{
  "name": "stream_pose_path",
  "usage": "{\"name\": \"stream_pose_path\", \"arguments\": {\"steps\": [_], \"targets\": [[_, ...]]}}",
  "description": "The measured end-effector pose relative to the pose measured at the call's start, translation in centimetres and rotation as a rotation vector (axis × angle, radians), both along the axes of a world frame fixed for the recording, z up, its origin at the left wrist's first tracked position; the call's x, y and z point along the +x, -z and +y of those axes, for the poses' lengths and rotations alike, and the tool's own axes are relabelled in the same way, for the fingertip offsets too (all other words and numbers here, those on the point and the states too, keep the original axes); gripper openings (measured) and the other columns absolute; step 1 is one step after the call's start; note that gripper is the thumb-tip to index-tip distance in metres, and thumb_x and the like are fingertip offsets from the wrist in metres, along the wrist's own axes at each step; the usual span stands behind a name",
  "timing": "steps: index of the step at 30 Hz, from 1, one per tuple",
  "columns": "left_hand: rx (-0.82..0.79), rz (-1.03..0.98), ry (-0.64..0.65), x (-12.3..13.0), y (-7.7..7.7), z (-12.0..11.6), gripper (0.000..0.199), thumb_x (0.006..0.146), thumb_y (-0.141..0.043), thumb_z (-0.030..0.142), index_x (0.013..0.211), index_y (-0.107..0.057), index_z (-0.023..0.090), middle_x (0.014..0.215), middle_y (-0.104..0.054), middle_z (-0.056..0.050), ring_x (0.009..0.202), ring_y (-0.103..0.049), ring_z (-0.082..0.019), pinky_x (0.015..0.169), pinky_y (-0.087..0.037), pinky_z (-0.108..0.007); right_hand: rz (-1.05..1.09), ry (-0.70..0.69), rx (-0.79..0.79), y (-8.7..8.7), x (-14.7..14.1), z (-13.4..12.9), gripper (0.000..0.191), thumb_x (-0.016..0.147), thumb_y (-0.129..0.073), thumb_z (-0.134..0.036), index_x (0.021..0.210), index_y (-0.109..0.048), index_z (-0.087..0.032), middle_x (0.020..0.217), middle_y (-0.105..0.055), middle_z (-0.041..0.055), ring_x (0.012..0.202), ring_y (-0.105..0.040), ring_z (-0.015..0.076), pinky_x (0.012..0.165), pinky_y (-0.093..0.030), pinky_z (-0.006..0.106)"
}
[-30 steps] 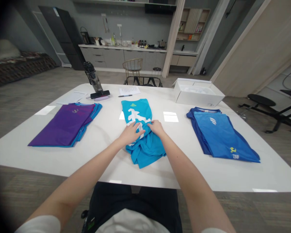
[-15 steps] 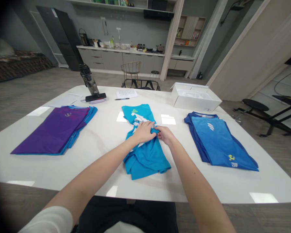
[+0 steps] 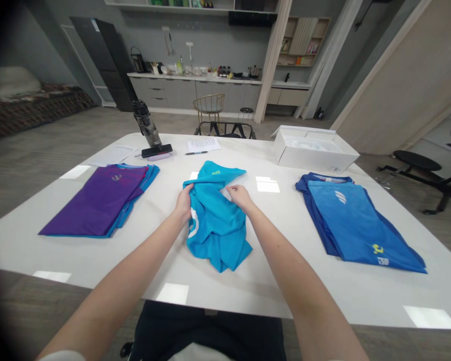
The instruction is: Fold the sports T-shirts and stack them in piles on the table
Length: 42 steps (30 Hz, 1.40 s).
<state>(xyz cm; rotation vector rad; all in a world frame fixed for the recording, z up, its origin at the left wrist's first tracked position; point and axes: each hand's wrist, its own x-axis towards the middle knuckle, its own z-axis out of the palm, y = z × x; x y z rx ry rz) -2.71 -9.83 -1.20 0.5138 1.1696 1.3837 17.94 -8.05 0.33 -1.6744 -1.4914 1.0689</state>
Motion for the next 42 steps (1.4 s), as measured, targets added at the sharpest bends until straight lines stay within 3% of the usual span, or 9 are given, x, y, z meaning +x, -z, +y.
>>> {"name": "stream_pose_path", "arguments": {"steps": [6,11,17,23,27,31,35,38,42], "targets": [[-0.109,-0.102,0.124,-2.9,-0.2,-0.1,0.032,0.084,-0.063,0.041,0.103,-0.074,0.017,0.092,-0.079,-0.010,0.093,-0.076,-0.029,0.089,-0.062,-0.048,-0.178,-0.435,-0.001,0.7,-3.8,-0.6,0.037,0.090,-0.067,-0.054,0.085,-0.071,-0.018,0.072,-0.069,0.0030,0.058,-0.054,0.0133,0.054,-0.036,0.024],[0.028,-0.108,-0.117,-3.0,-0.5,0.3,0.024,0.085,-0.063,0.032,0.102,-0.072,0.019,0.089,-0.077,-0.004,0.090,-0.074,-0.022,0.089,-0.060,-0.038,-0.471,-0.562,0.132,-0.8,-4.0,-3.3,0.022,0.087,-0.064,-0.030,0.069,-0.066,-0.017,0.070,-0.067,0.0016,0.070,-0.059,0.0164,0.064,-0.037,0.026],[0.084,0.447,-0.285,-5.0,0.5,-0.5,0.021,0.080,-0.059,0.021,0.099,-0.069,0.018,0.090,-0.069,-0.003,0.090,-0.067,-0.020,0.085,-0.057,-0.033,-0.309,-0.838,-0.179,-3.5,-3.8,-8.0,0.032,0.086,-0.071,-0.046,0.072,-0.058,-0.020,0.060,-0.064,-0.0031,0.061,-0.058,0.0156,0.058,-0.039,0.026],[0.595,1.554,0.255,-4.6,-2.0,-1.9,0.048,0.085,-0.058,0.015,0.131,-0.065,0.025,0.141,-0.060,-0.010,0.135,-0.053,-0.029,0.121,-0.035,-0.047,-0.189,-0.966,-0.197,-3.0,-6.0,-9.3,0.038,0.098,-0.059,-0.048,0.072,-0.062,-0.020,0.070,-0.073,-0.0001,0.070,-0.063,0.0147,0.072,-0.046,0.025],[0.409,1.827,0.470,-2.4,-2.4,-0.5,0.057,0.092,-0.062,0.034,0.146,-0.054,0.021,0.152,-0.051,-0.019,0.141,-0.047,-0.038,0.119,-0.034,-0.056,-0.187,-0.727,-0.117,-1.6,-5.8,-7.6,0.040,0.104,-0.049,-0.041,0.081,-0.071,-0.017,0.068,-0.071,0.0017,0.067,-0.064,0.0151,0.072,-0.048,0.025],[0.120,1.736,0.534,-0.5,-1.1,1.4,0.049,0.097,-0.050,0.024,0.146,-0.052,0.015,0.134,-0.063,-0.023,0.124,-0.063,-0.036,0.101,-0.050,-0.047,-0.304,-0.529,-0.097,-0.2,-3.4,-5.9,0.027,0.099,-0.060,-0.036,0.087,-0.075,-0.016,0.074,-0.075,0.0043,0.068,-0.066,0.0166,0.065,-0.046,0.025],[0.245,1.508,0.478,3.1,0.0,2.1,0.041,0.097,-0.050,0.019,0.137,-0.058,0.019,0.127,-0.068,-0.018,0.122,-0.065,-0.032,0.106,-0.047,-0.045,-0.428,-0.292,-0.054,1.2,0.3,-4.0,0.024,0.095,-0.065,-0.035,0.090,-0.079,-0.016,0.090,-0.079,0.0101,0.087,-0.073,0.0231,0.074,-0.049,0.027],[0.345,1.032,0.429,7.2,0.0,2.4,0.029,0.096,-0.055,0.024,0.122,-0.066,0.023,0.115,-0.073,-0.012,0.117,-0.067,-0.031,0.109,-0.047,-0.046,-0.436,-0.083,-0.014,2.0,3.2,-2.4,0.022,0.092,-0.067,-0.032,0.100,-0.080,-0.015,0.103,-0.079,0.0129,0.101,-0.073,0.0273,0.083,-0.051,0.030],[0.245,0.123,0.308,10.7,-0.7,3.2,0.029,0.097,-0.055,0.033,0.122,-0.066,0.022,0.111,-0.076,-0.007,0.105,-0.072,-0.024,0.102,-0.055,-0.042,-0.150,0.139,0.006,1.9,6.0,-1.5,0.049,0.095,-0.065,-0.043,0.134,-0.068,-0.013,0.100,-0.078,0.0112,0.081,-0.072,0.0222,0.069,-0.054,0.029]]}}
